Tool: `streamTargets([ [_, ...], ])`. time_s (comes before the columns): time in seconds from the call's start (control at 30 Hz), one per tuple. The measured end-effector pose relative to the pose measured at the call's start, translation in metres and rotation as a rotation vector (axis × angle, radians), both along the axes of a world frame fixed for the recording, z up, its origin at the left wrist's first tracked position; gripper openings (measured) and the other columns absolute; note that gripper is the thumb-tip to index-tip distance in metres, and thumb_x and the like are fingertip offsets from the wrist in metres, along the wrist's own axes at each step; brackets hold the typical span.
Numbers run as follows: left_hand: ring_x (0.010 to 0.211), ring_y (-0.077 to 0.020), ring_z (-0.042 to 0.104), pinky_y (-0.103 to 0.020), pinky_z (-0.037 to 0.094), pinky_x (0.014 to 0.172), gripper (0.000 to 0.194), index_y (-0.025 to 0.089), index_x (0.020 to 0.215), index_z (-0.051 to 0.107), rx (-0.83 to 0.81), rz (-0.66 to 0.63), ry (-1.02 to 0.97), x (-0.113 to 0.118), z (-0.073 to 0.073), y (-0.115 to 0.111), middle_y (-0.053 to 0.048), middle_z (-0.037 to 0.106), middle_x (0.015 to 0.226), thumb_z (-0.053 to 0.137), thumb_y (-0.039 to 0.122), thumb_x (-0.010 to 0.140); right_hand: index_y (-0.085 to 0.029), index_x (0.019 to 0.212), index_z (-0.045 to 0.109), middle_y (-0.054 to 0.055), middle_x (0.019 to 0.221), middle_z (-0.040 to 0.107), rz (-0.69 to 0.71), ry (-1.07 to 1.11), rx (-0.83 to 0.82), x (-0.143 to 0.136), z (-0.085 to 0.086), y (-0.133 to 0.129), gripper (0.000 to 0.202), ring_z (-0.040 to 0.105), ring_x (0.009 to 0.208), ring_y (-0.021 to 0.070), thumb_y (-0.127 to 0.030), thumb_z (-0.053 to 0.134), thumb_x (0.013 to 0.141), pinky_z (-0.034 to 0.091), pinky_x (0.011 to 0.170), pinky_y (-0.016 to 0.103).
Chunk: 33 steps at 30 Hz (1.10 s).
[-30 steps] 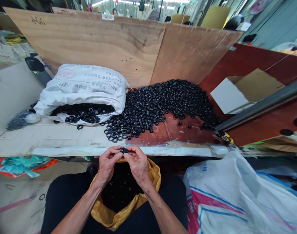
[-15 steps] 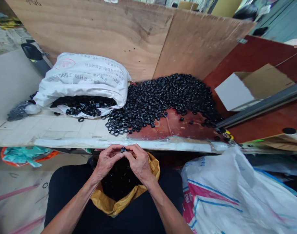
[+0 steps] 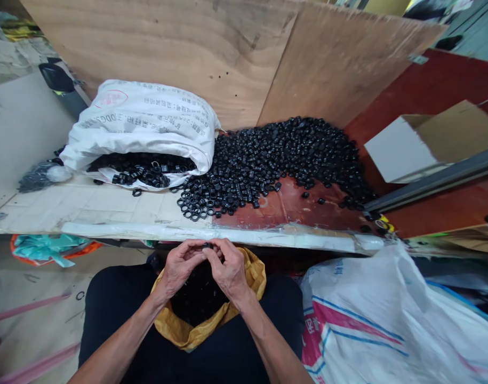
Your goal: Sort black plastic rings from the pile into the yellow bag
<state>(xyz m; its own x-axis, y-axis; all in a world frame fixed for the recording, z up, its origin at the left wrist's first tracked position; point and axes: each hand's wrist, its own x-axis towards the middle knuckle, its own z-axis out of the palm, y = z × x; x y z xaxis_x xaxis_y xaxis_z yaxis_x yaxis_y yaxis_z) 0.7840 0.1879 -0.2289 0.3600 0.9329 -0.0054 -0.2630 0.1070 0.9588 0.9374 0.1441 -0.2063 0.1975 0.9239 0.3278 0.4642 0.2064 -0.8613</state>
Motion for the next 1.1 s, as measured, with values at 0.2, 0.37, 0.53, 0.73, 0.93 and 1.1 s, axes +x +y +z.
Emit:
streamTargets([
  [0.2, 0.086, -0.0165, 0.075, -0.025, 0.060, 0.083, 0.025, 0.020, 0.105, 0.075, 0.047, -0.008, 0.074, -0.004, -0.001, 0.002, -0.003, 0.079, 0.100, 0.079, 0.021, 0.081, -0.020, 0.084, 0.068, 0.000, 0.070, 0.061, 0.059, -0.108, -0.044, 0.005, 0.001, 0.001, 0.023, 0.055, 0.060, 0.0136, -0.030, 0.055, 0.100, 0.043, 0.063, 0.025],
  [0.37, 0.088, -0.0183, 0.075, -0.027, 0.060, 0.085, 0.026, 0.019, 0.107, 0.074, 0.052, -0.013, 0.085, -0.004, -0.005, -0.001, -0.004, 0.079, 0.102, 0.078, 0.024, 0.082, -0.020, 0.070, 0.061, -0.001, 0.061, 0.053, -0.012, -0.201, -0.077, 0.001, 0.001, -0.001, 0.036, 0.047, 0.053, 0.0127, -0.038, 0.054, 0.101, 0.039, 0.059, 0.025],
  [0.53, 0.088, -0.0193, 0.076, -0.028, 0.060, 0.084, 0.025, 0.020, 0.108, 0.073, 0.037, -0.024, 0.099, -0.004, -0.007, -0.005, -0.005, 0.079, 0.103, 0.077, 0.026, 0.083, -0.020, 0.108, 0.068, 0.003, 0.083, 0.066, 0.068, -0.030, -0.084, 0.002, 0.001, -0.010, 0.021, 0.061, 0.066, 0.0159, -0.033, 0.055, 0.099, 0.048, 0.066, 0.026],
  [0.73, 0.085, -0.0169, 0.073, -0.026, 0.058, 0.081, 0.024, 0.021, 0.108, 0.073, 0.065, -0.024, 0.194, -0.005, -0.010, -0.008, -0.003, 0.078, 0.102, 0.075, 0.025, 0.084, -0.020, 0.087, 0.068, 0.000, 0.068, 0.060, 0.014, -0.065, -0.154, 0.005, -0.005, -0.012, 0.027, 0.055, 0.058, 0.0147, -0.038, 0.053, 0.100, 0.043, 0.060, 0.027],
  [0.93, 0.081, -0.0171, 0.071, -0.026, 0.058, 0.078, 0.026, 0.020, 0.107, 0.074, 0.059, -0.010, 0.225, -0.008, -0.008, -0.006, -0.004, 0.077, 0.097, 0.077, 0.030, 0.083, -0.020, 0.080, 0.069, 0.000, 0.065, 0.059, 0.013, -0.088, -0.127, 0.002, -0.001, -0.014, 0.026, 0.053, 0.056, 0.0146, -0.037, 0.058, 0.097, 0.043, 0.058, 0.026],
  [1.1, 0.081, -0.0167, 0.070, -0.026, 0.056, 0.078, 0.028, 0.020, 0.108, 0.074, 0.022, -0.066, 0.197, -0.013, -0.005, -0.007, -0.004, 0.076, 0.096, 0.078, 0.031, 0.083, -0.021, 0.086, 0.070, 0.001, 0.070, 0.062, 0.049, -0.043, -0.138, 0.001, 0.001, -0.015, 0.022, 0.056, 0.060, 0.0154, -0.035, 0.056, 0.097, 0.045, 0.060, 0.026],
])
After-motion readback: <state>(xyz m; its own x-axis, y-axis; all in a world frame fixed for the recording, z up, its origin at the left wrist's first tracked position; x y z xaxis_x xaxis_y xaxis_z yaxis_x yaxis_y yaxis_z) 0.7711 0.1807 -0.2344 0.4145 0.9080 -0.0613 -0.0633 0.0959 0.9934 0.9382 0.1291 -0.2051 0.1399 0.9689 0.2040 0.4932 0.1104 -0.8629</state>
